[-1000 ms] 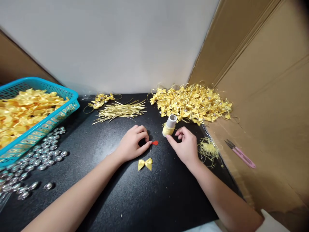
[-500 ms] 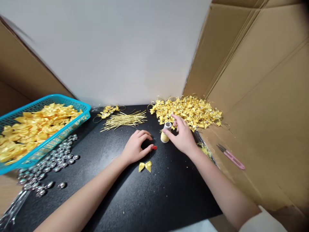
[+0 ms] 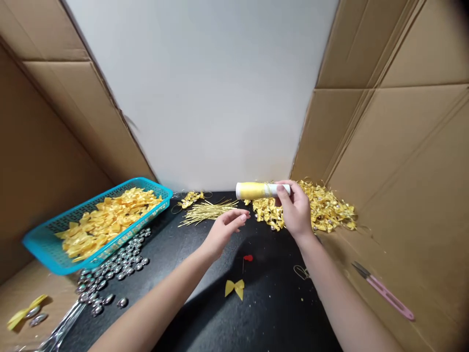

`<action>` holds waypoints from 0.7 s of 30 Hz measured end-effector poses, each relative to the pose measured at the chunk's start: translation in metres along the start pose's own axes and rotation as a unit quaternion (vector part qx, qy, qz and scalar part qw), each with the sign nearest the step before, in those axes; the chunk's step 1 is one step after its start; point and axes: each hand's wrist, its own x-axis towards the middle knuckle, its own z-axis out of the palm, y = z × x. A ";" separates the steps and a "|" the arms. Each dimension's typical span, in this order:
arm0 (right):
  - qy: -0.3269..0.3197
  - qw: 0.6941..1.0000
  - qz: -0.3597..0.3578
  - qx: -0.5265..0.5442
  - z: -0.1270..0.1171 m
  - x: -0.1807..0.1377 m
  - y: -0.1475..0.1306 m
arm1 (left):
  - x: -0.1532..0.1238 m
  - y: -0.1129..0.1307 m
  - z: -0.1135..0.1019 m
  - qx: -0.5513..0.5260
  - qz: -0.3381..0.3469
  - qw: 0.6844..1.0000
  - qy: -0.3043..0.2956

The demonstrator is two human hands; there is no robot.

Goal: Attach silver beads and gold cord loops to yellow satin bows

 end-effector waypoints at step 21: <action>-0.081 0.996 0.030 0.010 0.018 -0.029 0.010 | -0.002 -0.003 -0.019 -0.056 0.000 0.997 0.045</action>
